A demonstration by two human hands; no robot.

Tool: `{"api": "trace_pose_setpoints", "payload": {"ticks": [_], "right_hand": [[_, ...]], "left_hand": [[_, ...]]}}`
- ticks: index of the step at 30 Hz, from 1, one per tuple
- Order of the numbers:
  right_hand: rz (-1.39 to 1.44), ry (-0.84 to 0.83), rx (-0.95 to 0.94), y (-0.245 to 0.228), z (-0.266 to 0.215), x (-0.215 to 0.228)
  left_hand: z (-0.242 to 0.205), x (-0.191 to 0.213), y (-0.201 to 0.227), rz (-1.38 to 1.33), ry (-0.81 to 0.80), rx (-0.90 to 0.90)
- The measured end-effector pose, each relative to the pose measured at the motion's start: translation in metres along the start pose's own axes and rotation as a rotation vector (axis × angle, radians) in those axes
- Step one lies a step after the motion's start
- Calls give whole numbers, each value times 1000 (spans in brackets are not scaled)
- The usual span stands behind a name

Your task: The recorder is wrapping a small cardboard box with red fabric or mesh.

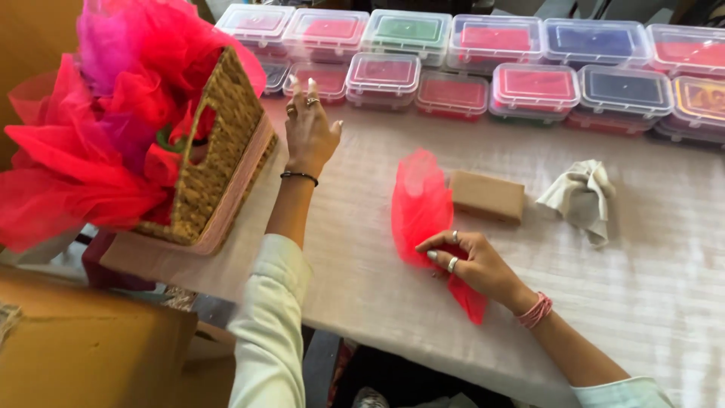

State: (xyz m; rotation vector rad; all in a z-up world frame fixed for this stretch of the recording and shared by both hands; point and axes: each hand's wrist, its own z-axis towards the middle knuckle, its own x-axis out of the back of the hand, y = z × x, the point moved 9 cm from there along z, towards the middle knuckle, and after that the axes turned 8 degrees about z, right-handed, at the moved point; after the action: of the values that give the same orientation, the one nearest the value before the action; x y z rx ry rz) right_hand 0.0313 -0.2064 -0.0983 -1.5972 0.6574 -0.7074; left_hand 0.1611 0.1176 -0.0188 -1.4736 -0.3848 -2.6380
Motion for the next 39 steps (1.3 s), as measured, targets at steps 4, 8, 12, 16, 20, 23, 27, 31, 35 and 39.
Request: {"api": "trace_pose_setpoints", "payload": {"ticks": [4, 8, 12, 16, 20, 23, 27, 31, 35, 39], "right_hand": [[0, -11, 27, -9, -4, -2], [46, 42, -4, -28, -8, -4], [185, 193, 63, -32, -15, 17], [197, 307, 135, -28, -15, 51], [73, 351, 320, -47, -21, 68], [85, 360, 386, -52, -21, 77], [354, 369, 332, -45, -18, 92], [406, 419, 350, -41, -16, 108], [345, 571, 327, -20, -18, 136], [289, 688, 321, -16, -24, 153]], "left_hand": [[13, -37, 10, -41, -11, 24], [-3, -63, 45, -108, 64, -137], [-39, -12, 97, -168, 324, -241], [-54, -19, 129, -591, -133, -89], [-83, -25, 153, -504, -439, -57], [-88, -52, 158, -616, -583, -153], [-103, -45, 169, -1139, -827, -258], [-103, -2, 181, -1084, -768, -456], [-99, -21, 163, -1014, -795, -396], [-97, -54, 147, -1278, -928, -202]]}}
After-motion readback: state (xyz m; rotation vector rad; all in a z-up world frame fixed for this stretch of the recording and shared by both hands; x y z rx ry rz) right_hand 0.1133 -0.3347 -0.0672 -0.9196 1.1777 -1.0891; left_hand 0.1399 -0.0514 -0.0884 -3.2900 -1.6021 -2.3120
